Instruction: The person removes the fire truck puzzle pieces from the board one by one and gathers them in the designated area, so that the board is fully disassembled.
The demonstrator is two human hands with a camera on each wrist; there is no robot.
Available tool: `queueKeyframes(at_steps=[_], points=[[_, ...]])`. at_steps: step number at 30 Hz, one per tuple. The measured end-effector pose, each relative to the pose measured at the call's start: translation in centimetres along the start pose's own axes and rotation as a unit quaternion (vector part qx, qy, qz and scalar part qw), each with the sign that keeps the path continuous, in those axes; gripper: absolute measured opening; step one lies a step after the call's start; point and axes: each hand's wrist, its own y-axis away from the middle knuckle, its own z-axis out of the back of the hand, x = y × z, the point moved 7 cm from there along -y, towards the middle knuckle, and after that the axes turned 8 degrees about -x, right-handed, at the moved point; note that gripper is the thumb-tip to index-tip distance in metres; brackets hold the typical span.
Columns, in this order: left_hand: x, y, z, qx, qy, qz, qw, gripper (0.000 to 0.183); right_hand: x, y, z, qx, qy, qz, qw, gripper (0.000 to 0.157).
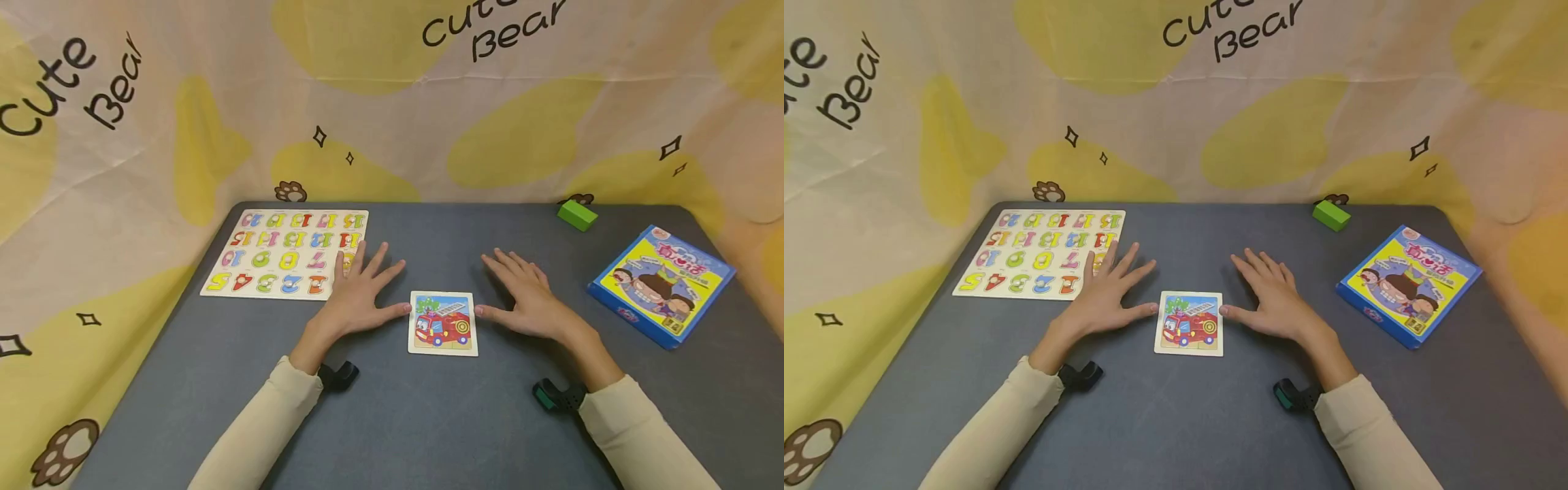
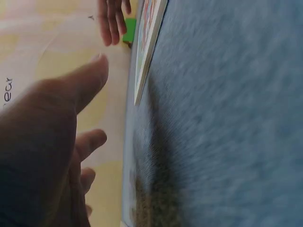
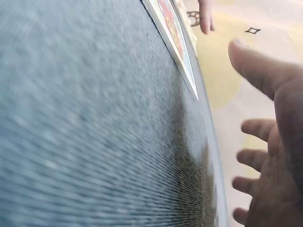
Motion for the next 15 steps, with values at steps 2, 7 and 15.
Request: queueKeyframes(at_steps=[2, 7, 15], points=[[-0.5, 0.3, -0.3, 0.018, 0.012, -0.016, 0.9996, 0.089, 0.3, 0.3, -0.5, 0.016, -0.02, 0.004, 1.0, 0.096], [-1.4, 1.0, -1.2, 0.058, 0.026, -0.043, 0.997, 0.101, 1.2, 1.0, -1.7, 0.038, -0.029, 0.023, 0.999, 0.1], [-2.1, 1.6, -1.8, 0.102, 0.041, -0.051, 0.9927, 0.117, 1.9, 1.5, -2.7, 0.057, -0.011, 0.053, 0.997, 0.116]])
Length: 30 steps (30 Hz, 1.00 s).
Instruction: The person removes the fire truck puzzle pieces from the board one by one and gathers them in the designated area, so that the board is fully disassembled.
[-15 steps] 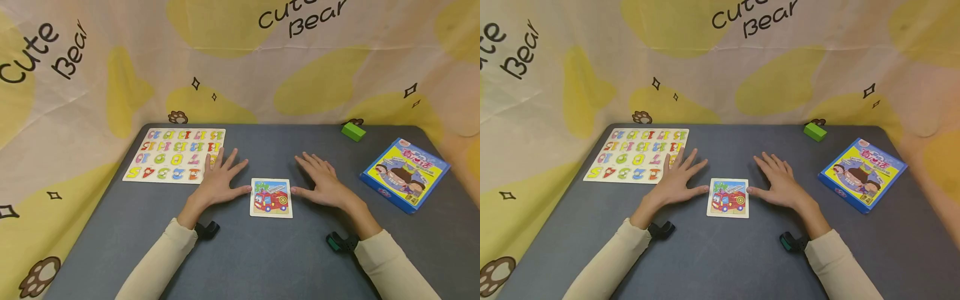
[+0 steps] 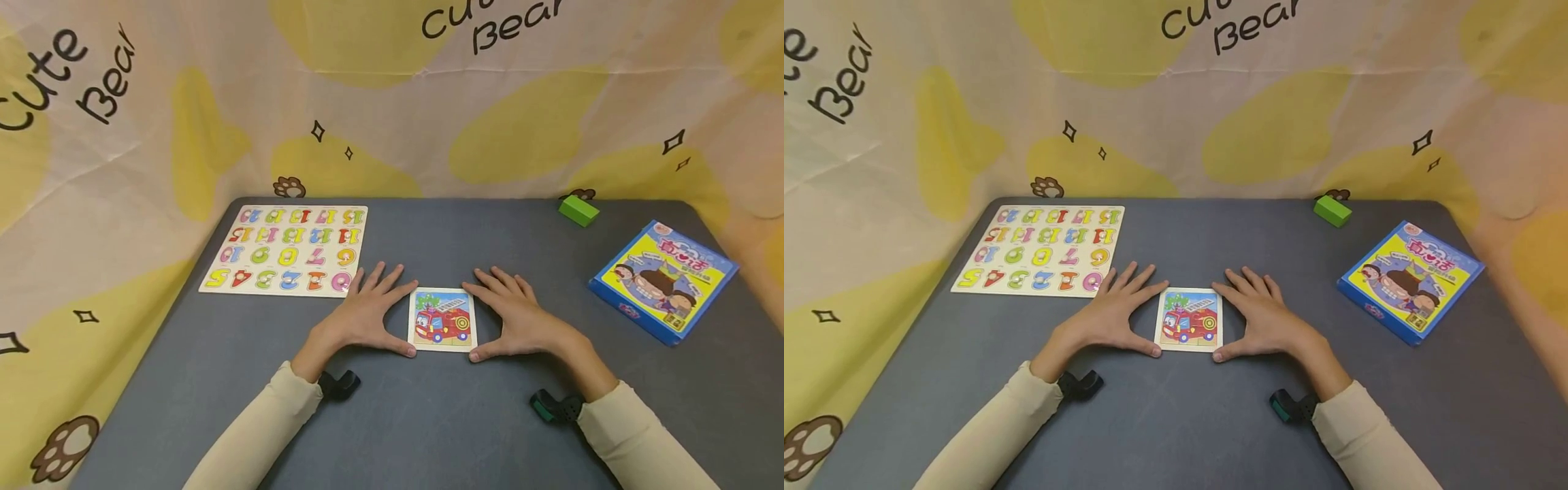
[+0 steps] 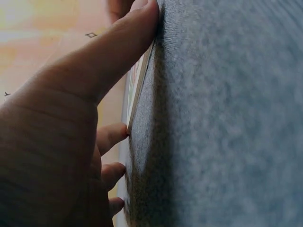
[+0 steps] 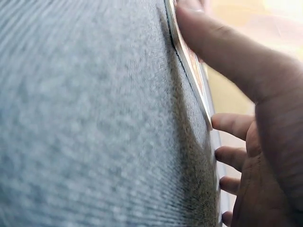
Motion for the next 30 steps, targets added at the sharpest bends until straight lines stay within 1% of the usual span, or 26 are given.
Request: queueKeyframes(at_steps=[4, 9, 11, 17, 22, 27, 30], points=[[0.1, -0.2, 0.0, 0.004, 0.007, 0.002, 1.0, 0.117, 0.0, -0.2, 0.0, 0.0, 0.0, 0.009, 1.0, 0.118], [0.3, -0.8, 0.1, -0.004, 0.023, -0.004, 0.9997, 0.115, -0.3, -0.7, 0.2, -0.009, 0.0, 0.013, 1.0, 0.115], [0.4, -1.2, 0.1, -0.007, 0.031, -0.004, 0.9995, 0.115, -0.6, -1.0, 0.4, -0.01, 0.0, 0.012, 1.0, 0.114], [0.8, -2.5, 0.1, 0.002, 0.031, 0.005, 0.9995, 0.115, -1.6, -2.0, 0.8, 0.0, -0.002, -0.002, 1.0, 0.113], [1.2, -3.6, 0.1, -0.001, 0.033, 0.005, 0.9995, 0.113, -2.2, -2.8, 1.2, -0.001, -0.006, -0.012, 1.0, 0.112], [1.4, -3.8, -0.2, 0.007, 0.035, 0.007, 0.9993, 0.114, -2.5, -2.8, 1.1, 0.002, -0.014, -0.014, 1.0, 0.113], [1.5, -3.7, -0.2, 0.001, 0.036, 0.004, 0.9994, 0.114, -2.6, -2.7, 1.1, 0.0, -0.025, -0.013, 1.0, 0.113]])
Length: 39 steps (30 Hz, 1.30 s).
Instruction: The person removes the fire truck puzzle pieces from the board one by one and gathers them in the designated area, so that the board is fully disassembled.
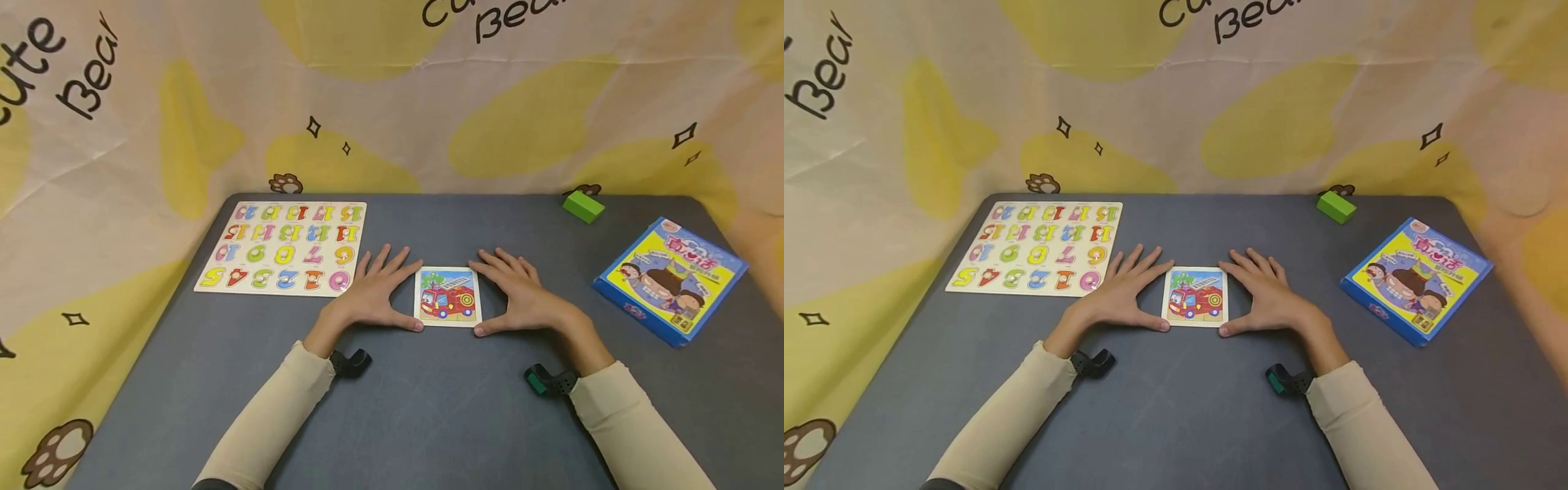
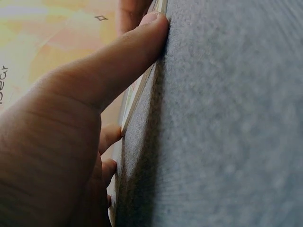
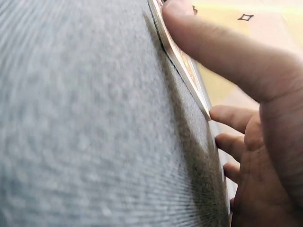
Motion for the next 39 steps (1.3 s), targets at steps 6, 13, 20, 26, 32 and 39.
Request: queueKeyframes(at_steps=[6, 13, 20, 26, 32, 39], points=[[-0.2, 0.2, 0.0, -0.016, -0.005, -0.013, 0.9998, 0.114, -0.3, 0.1, 0.1, -0.007, -0.006, 0.002, 1.0, 0.111], [-1.2, 1.3, -0.5, -0.018, 0.023, -0.051, 0.9983, 0.098, -0.3, -0.1, 0.1, -0.014, -0.016, -0.002, 1.0, 0.108], [-2.4, 2.1, -0.9, -0.017, 0.017, -0.073, 0.997, 0.076, 0.0, 0.2, -0.1, -0.018, -0.02, 0.003, 1.0, 0.096], [-2.9, 2.4, -0.8, -0.026, 0.024, -0.088, 0.9955, 0.067, 0.6, 0.3, -0.4, -0.022, -0.032, 0.019, 0.999, 0.083], [-3.0, 2.5, -0.7, -0.032, 0.03, -0.094, 0.9946, 0.066, 0.6, 0.3, -0.4, -0.026, -0.029, 0.026, 0.999, 0.076], [-3.6, 2.8, -0.8, -0.025, 0.031, -0.102, 0.994, 0.067, 0.7, 0.3, -0.3, -0.034, -0.05, 0.028, 0.998, 0.075]])
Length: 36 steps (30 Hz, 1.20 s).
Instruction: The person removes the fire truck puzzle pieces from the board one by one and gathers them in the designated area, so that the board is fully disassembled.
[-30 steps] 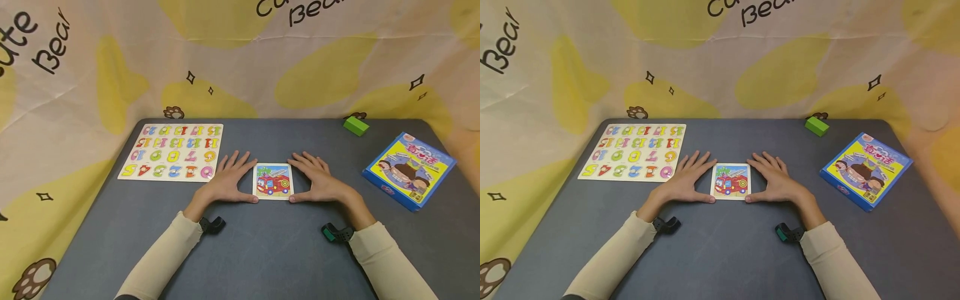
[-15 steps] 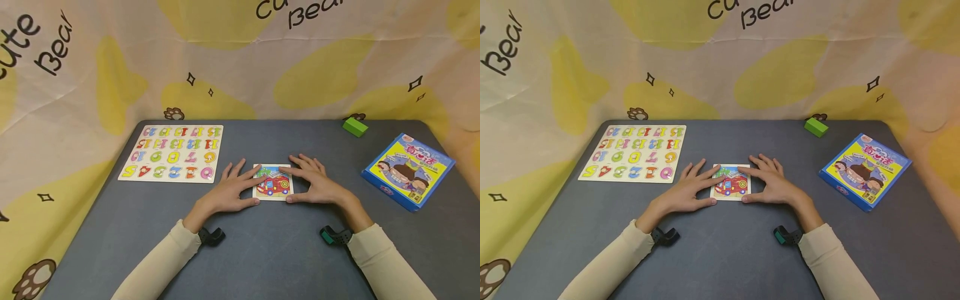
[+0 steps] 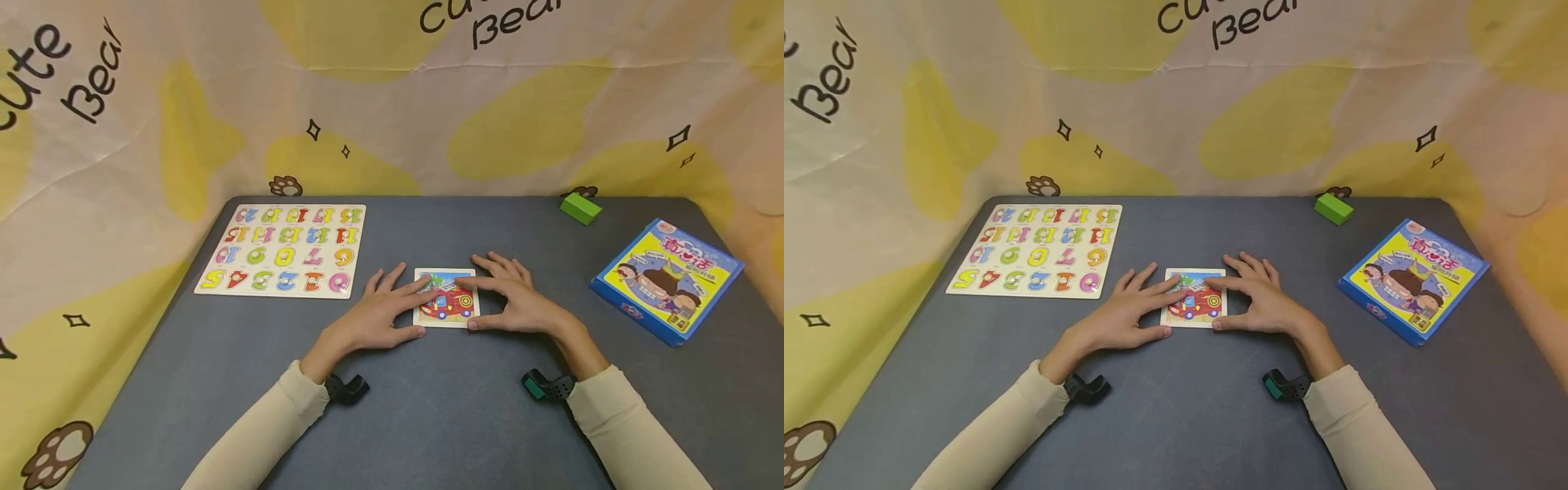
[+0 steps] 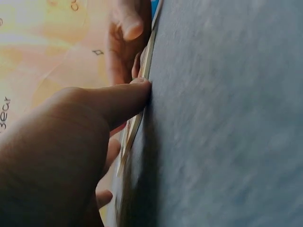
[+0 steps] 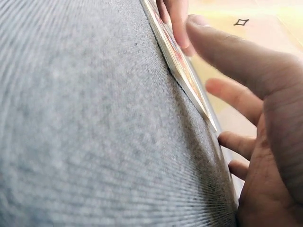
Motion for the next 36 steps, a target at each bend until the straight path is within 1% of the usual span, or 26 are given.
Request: queueKeyframes(at_steps=[6, 9, 13, 19, 27, 31, 36], points=[[-2.3, 0.5, -0.1, 0.008, 0.01, -0.048, 0.9988, 0.068, -0.2, -0.1, 0.3, -0.018, -0.022, 0.003, 1.0, 0.071], [-3.3, 0.8, -0.4, 0.018, -0.003, -0.065, 0.9977, 0.069, -0.3, -0.2, 0.4, -0.022, -0.025, 0.001, 0.999, 0.07], [-4.1, 1.1, -0.8, 0.034, -0.026, -0.076, 0.9962, 0.072, -0.3, -0.3, 0.6, -0.026, -0.031, -0.002, 0.999, 0.071], [-4.3, 1.3, -0.9, 0.026, -0.046, -0.085, 0.9949, 0.07, -0.4, -0.4, 0.6, -0.03, -0.032, -0.007, 0.999, 0.071], [-4.2, 1.7, -0.7, 0.017, -0.048, -0.088, 0.9948, 0.068, -0.5, -0.3, 0.7, -0.04, -0.032, -0.01, 0.999, 0.068], [-4.2, 1.7, -0.8, 0.007, -0.049, -0.096, 0.9942, 0.068, -0.6, -0.4, 0.6, -0.038, -0.03, -0.012, 0.999, 0.068], [-4.3, 1.8, -1.1, 0.004, -0.049, -0.097, 0.994, 0.069, -0.7, -0.3, 0.5, -0.038, -0.031, -0.013, 0.999, 0.068]])
